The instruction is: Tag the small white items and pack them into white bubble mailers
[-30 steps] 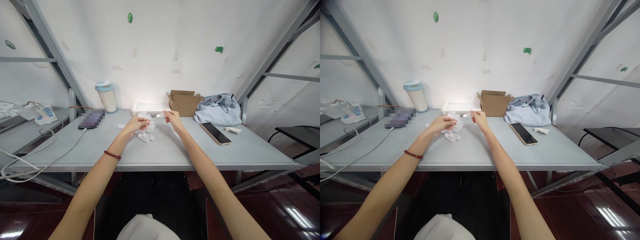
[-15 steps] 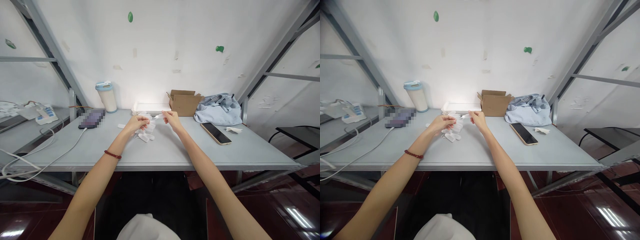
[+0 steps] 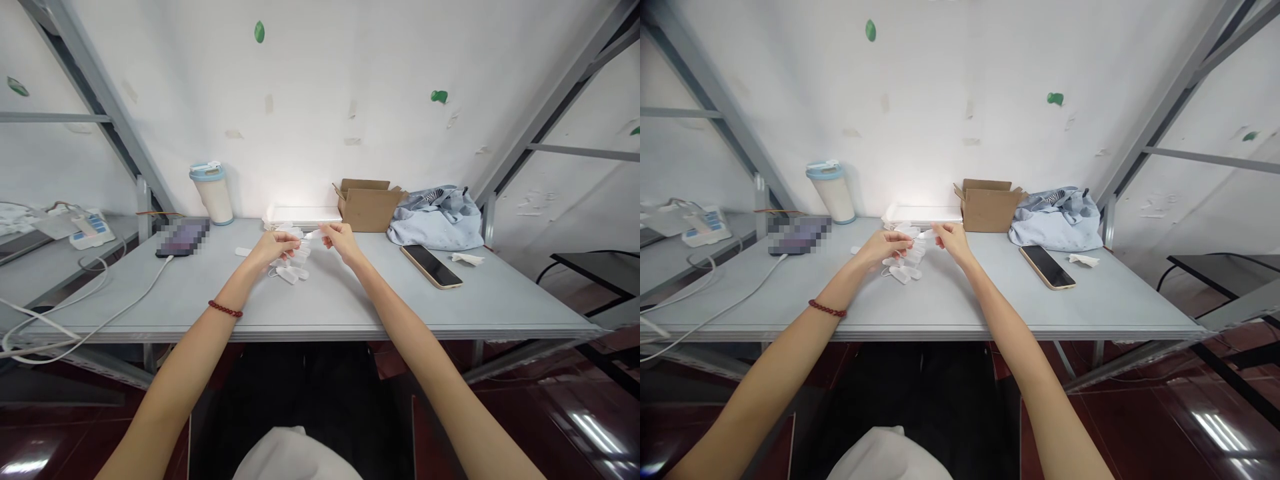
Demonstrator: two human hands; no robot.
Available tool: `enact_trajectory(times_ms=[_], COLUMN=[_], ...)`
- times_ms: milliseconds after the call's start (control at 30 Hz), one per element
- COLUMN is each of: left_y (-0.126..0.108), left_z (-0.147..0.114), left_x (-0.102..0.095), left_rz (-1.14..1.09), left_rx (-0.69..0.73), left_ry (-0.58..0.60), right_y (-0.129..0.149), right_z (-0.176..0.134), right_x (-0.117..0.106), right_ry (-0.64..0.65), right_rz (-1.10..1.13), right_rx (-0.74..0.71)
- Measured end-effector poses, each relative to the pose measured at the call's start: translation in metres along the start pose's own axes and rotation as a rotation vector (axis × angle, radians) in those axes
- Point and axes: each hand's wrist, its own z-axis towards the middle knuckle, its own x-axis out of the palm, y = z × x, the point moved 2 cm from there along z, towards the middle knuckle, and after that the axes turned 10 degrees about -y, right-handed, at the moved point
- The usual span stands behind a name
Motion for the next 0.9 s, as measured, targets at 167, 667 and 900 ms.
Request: enact_trajectory(times_ms=[167,667,900], left_y=[-0.0001,-0.0015,-0.0023], left_z=[0.0000,-0.0008,-0.0014], left_x=[0.0000,0.0002,-0.0002], left_rz=[-0.014,-0.016,-0.028], left_rx=[0.004,0.003,0.001], left_ry=[0.005,-0.005,-0.010], right_y=[-0.0013,-0.0007,0.0012], right_z=[0.0004,0.0005,-0.0006], right_x=[0.0002,0.0001,0.0008], right_ry=[0.011,-0.017,-0.015], right_rz=[-0.006,-0.031,-0.048], right_rx=[-0.006,0.016,0.002])
